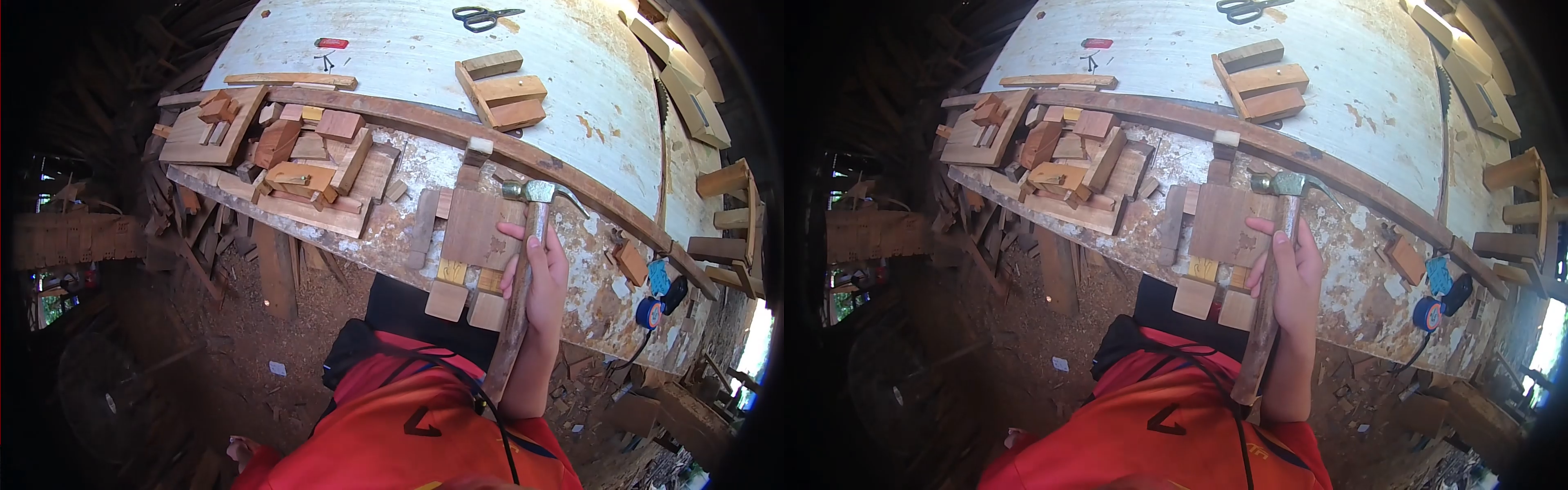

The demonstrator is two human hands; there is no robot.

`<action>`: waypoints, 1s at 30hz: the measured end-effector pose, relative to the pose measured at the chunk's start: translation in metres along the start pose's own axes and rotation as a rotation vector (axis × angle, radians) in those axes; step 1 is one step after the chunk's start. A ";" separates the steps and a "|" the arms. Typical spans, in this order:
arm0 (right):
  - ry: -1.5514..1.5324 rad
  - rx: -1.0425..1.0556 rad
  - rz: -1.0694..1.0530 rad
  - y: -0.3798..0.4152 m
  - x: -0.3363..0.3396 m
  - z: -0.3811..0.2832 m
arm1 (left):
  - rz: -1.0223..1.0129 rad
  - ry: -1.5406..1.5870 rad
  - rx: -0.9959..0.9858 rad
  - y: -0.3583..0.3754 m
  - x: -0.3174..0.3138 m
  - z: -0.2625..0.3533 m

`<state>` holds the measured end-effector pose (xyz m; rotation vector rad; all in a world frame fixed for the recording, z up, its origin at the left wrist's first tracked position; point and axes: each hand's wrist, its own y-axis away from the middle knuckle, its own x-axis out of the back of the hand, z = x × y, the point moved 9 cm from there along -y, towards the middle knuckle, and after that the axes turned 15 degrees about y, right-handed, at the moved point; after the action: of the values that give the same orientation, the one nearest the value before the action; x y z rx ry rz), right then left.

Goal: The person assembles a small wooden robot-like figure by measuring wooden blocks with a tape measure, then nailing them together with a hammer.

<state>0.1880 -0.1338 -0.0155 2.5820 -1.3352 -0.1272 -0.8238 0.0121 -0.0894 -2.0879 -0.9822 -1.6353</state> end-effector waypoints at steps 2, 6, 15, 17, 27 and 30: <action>-0.003 -0.001 0.000 0.000 0.000 0.001 | -0.012 -0.011 -0.006 0.000 0.000 0.004; -0.007 -0.003 0.010 0.001 0.000 0.001 | -0.026 -0.026 -0.011 0.003 -0.002 0.009; -0.002 0.001 0.025 0.001 0.000 0.000 | -0.059 -0.052 -0.011 0.006 -0.009 -0.007; 0.008 0.009 0.019 0.000 0.000 -0.001 | -0.067 -0.052 -0.013 0.008 -0.010 -0.007; 0.010 0.004 0.040 0.002 0.000 -0.001 | -0.102 -0.069 -0.002 0.017 -0.014 -0.015; 0.011 0.005 0.037 0.001 0.000 -0.001 | -0.108 -0.094 -0.016 0.009 -0.006 -0.013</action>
<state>0.1878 -0.1344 -0.0144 2.5562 -1.3806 -0.1038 -0.8277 -0.0046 -0.0899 -2.1742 -1.1342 -1.6132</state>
